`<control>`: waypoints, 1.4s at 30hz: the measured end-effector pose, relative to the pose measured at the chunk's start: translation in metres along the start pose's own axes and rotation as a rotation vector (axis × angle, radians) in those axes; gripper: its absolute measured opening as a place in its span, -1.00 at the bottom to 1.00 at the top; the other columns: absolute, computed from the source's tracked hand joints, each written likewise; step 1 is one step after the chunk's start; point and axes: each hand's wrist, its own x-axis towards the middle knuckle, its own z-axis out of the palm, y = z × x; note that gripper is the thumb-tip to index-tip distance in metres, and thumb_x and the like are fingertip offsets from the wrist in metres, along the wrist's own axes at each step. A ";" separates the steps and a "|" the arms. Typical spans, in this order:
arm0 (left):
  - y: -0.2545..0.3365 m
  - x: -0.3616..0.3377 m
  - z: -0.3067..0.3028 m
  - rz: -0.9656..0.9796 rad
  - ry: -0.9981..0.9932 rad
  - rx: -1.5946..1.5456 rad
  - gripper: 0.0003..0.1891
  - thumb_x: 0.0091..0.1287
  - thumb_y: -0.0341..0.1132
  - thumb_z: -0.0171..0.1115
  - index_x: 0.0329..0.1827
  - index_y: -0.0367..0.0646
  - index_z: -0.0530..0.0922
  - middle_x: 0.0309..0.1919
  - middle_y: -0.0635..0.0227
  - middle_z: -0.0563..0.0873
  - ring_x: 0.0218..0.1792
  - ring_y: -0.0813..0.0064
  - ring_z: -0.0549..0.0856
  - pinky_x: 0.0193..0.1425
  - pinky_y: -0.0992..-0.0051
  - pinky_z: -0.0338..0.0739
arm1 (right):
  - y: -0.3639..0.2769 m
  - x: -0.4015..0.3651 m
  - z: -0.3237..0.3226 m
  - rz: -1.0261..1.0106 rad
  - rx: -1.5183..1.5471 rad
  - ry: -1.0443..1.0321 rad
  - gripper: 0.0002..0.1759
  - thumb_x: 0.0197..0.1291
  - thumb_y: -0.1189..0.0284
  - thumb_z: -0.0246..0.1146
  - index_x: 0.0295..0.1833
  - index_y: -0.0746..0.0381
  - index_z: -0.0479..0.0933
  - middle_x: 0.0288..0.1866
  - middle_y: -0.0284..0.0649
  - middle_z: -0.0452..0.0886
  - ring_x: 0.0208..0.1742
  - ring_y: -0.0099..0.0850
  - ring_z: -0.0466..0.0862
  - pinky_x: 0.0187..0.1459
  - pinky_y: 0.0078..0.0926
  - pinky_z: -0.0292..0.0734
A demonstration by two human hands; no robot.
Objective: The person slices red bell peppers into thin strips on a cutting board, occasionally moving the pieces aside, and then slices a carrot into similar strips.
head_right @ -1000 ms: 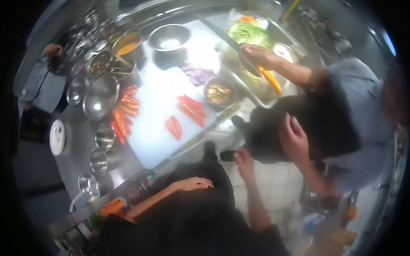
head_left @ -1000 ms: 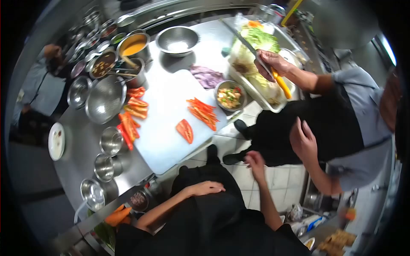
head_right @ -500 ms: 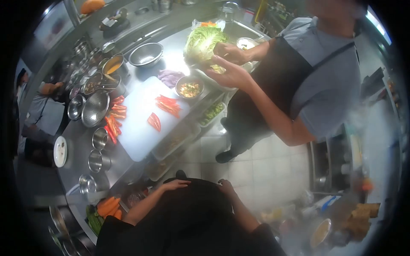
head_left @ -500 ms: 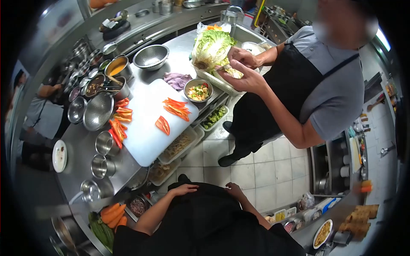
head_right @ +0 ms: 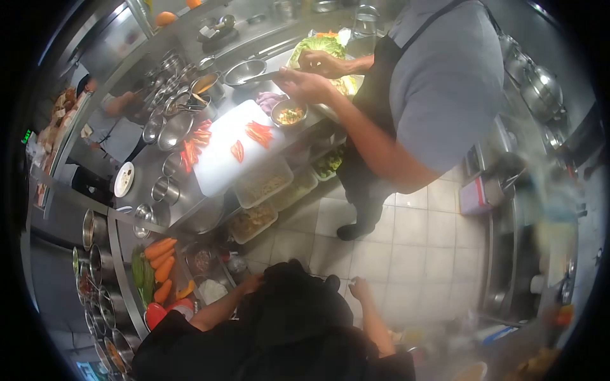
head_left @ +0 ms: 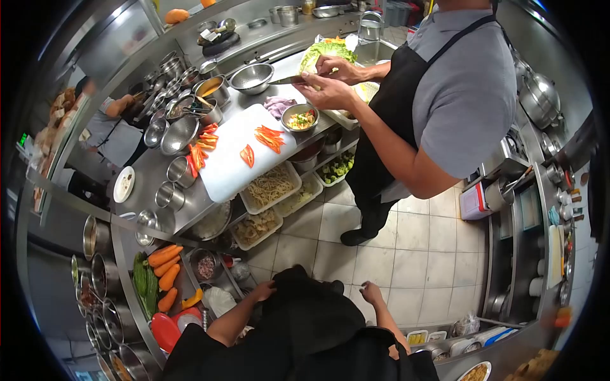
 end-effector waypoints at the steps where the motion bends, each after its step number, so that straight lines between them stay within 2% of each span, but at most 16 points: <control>1: 0.007 -0.006 0.005 -0.010 0.057 0.057 -0.42 0.31 -0.15 0.16 0.34 -0.29 0.36 0.24 0.04 0.52 0.28 0.11 0.48 0.33 0.30 0.34 | 0.015 -0.007 0.003 -0.007 -0.005 0.001 -0.62 0.05 0.25 0.32 -0.04 0.22 0.60 -0.21 0.03 0.68 -0.09 -0.07 0.67 -0.03 -0.23 0.56; 6: 0.037 -0.009 0.003 -0.039 -0.110 0.431 -0.48 0.31 -0.07 0.13 0.22 -0.24 0.47 0.16 -0.03 0.55 0.21 0.02 0.50 0.26 0.22 0.39 | 0.133 -0.020 0.067 0.179 -0.102 -0.128 -0.70 0.02 0.25 0.31 -0.13 0.16 0.66 -0.23 0.01 0.69 -0.09 -0.07 0.68 -0.04 -0.22 0.58; 9: 0.049 -0.017 0.013 -0.039 0.058 0.362 -0.56 0.29 -0.07 0.14 0.08 -0.23 0.57 0.03 -0.03 0.61 0.09 -0.01 0.57 0.14 0.19 0.45 | 0.140 -0.027 0.063 0.431 0.009 -0.274 -0.73 0.01 0.24 0.30 -0.24 0.18 0.69 -0.36 -0.03 0.70 -0.18 -0.12 0.70 -0.10 -0.26 0.59; 11: 0.017 0.002 0.025 0.010 0.116 0.324 -0.57 0.29 -0.07 0.13 0.05 -0.23 0.59 0.04 -0.02 0.61 0.08 0.00 0.58 0.13 0.19 0.46 | 0.180 -0.017 0.086 0.292 -0.048 -0.247 -0.72 -0.01 0.23 0.33 -0.23 0.18 0.68 -0.40 -0.07 0.70 -0.30 -0.19 0.71 -0.22 -0.30 0.60; 12: 0.006 0.010 0.028 -0.012 0.058 0.274 -0.58 0.29 -0.08 0.13 0.03 -0.23 0.60 0.06 -0.01 0.61 0.08 0.01 0.58 0.13 0.19 0.46 | 0.163 -0.027 0.069 0.293 -0.061 -0.242 -0.72 -0.01 0.23 0.33 -0.23 0.18 0.68 -0.40 -0.07 0.70 -0.30 -0.19 0.71 -0.22 -0.30 0.60; 14: 0.008 0.013 0.037 -0.039 -0.001 0.212 -0.59 0.29 -0.08 0.13 0.02 -0.23 0.61 0.07 0.00 0.61 0.08 0.02 0.59 0.13 0.19 0.46 | 0.121 -0.044 0.045 -0.029 -0.114 -0.138 -0.72 -0.03 0.24 0.35 -0.25 0.20 0.67 -0.44 -0.10 0.69 -0.40 -0.23 0.70 -0.32 -0.34 0.59; 17: 0.041 -0.009 0.034 -0.181 -0.045 0.236 -0.61 0.29 -0.12 0.13 0.04 -0.20 0.61 0.02 -0.01 0.64 0.04 0.05 0.62 0.10 0.19 0.48 | 0.100 -0.034 0.028 0.011 -0.147 -0.212 -0.74 -0.02 0.27 0.34 -0.27 0.21 0.65 -0.46 -0.12 0.68 -0.47 -0.29 0.68 -0.39 -0.36 0.59; 20: 0.020 -0.010 0.049 -0.048 0.349 0.204 -0.70 0.26 -0.20 0.17 -0.09 -0.22 0.62 -0.19 -0.01 0.69 -0.11 0.06 0.67 -0.01 0.20 0.52 | 0.104 -0.014 0.028 -0.152 -0.062 -0.133 -0.77 0.00 0.29 0.33 -0.28 0.21 0.65 -0.59 -0.20 0.62 -0.54 -0.39 0.63 -0.48 -0.41 0.54; 23: 0.024 -0.022 0.035 -0.080 0.501 -0.013 -0.78 0.23 -0.26 0.20 -0.22 -0.25 0.60 -0.20 0.04 0.69 -0.10 0.07 0.67 0.01 0.27 0.52 | 0.109 0.012 0.032 -0.057 0.015 -0.136 -0.75 0.02 0.30 0.32 -0.21 0.22 0.62 -0.60 -0.24 0.60 -0.59 -0.41 0.60 -0.49 -0.42 0.50; 26: 0.036 -0.040 0.031 -0.148 0.535 -0.321 -0.76 0.24 -0.25 0.18 -0.17 -0.25 0.61 -0.19 0.04 0.70 -0.07 0.09 0.67 0.03 0.29 0.52 | 0.082 0.021 0.014 0.008 -0.004 -0.178 -0.73 0.03 0.31 0.33 -0.19 0.25 0.61 -0.55 -0.22 0.63 -0.54 -0.42 0.62 -0.44 -0.43 0.53; 30: -0.002 -0.007 0.040 -0.118 0.340 -0.147 -0.73 0.25 -0.24 0.16 -0.12 -0.23 0.64 -0.14 0.04 0.70 -0.05 0.12 0.67 0.06 0.27 0.51 | 0.047 0.040 0.004 0.036 -0.048 -0.135 -0.69 0.04 0.30 0.32 -0.12 0.24 0.62 -0.40 -0.12 0.70 -0.41 -0.32 0.69 -0.30 -0.36 0.58; 32: 0.004 -0.001 0.031 -0.239 0.258 -0.025 -0.69 0.24 -0.21 0.15 -0.08 -0.23 0.65 -0.08 0.04 0.69 -0.02 0.12 0.67 0.10 0.23 0.50 | 0.018 0.039 -0.006 0.026 -0.071 -0.096 -0.68 0.05 0.28 0.32 -0.10 0.22 0.62 -0.34 -0.07 0.70 -0.32 -0.25 0.70 -0.23 -0.32 0.59; 37: -0.036 0.071 -0.019 -0.233 0.215 -0.060 -0.69 0.20 -0.21 0.17 -0.14 -0.26 0.67 -0.15 0.03 0.72 -0.07 0.10 0.68 0.06 0.21 0.50 | -0.092 0.054 -0.019 0.072 -0.078 -0.124 -0.66 0.09 0.25 0.29 -0.06 0.19 0.61 -0.24 0.02 0.69 -0.11 -0.09 0.68 -0.05 -0.24 0.56; 39: -0.057 0.092 -0.042 -0.228 0.230 -0.085 -0.71 0.18 -0.24 0.18 -0.17 -0.26 0.68 -0.21 0.03 0.73 -0.11 0.11 0.70 0.03 0.22 0.52 | -0.130 0.068 -0.016 -0.204 -0.015 -0.102 -0.65 0.13 0.26 0.27 -0.01 0.20 0.59 -0.20 -0.02 0.69 -0.14 -0.12 0.69 -0.05 -0.27 0.57; 41: -0.067 0.113 -0.068 -0.258 0.337 -0.484 -0.78 0.14 -0.33 0.17 -0.23 -0.19 0.70 -0.30 0.09 0.75 -0.20 0.20 0.71 -0.04 0.28 0.54 | -0.181 0.090 -0.019 -0.183 -0.029 -0.144 -0.65 0.14 0.31 0.25 0.03 0.21 0.56 -0.16 -0.06 0.68 -0.14 -0.18 0.69 -0.06 -0.30 0.57; 42: -0.078 0.121 -0.077 -0.251 0.317 -0.483 -0.78 0.14 -0.33 0.17 -0.23 -0.19 0.70 -0.30 0.09 0.75 -0.20 0.20 0.71 -0.04 0.28 0.54 | -0.201 0.102 -0.021 -0.225 0.007 -0.137 -0.64 0.14 0.32 0.26 0.04 0.22 0.55 -0.13 -0.07 0.67 -0.14 -0.20 0.69 -0.06 -0.32 0.57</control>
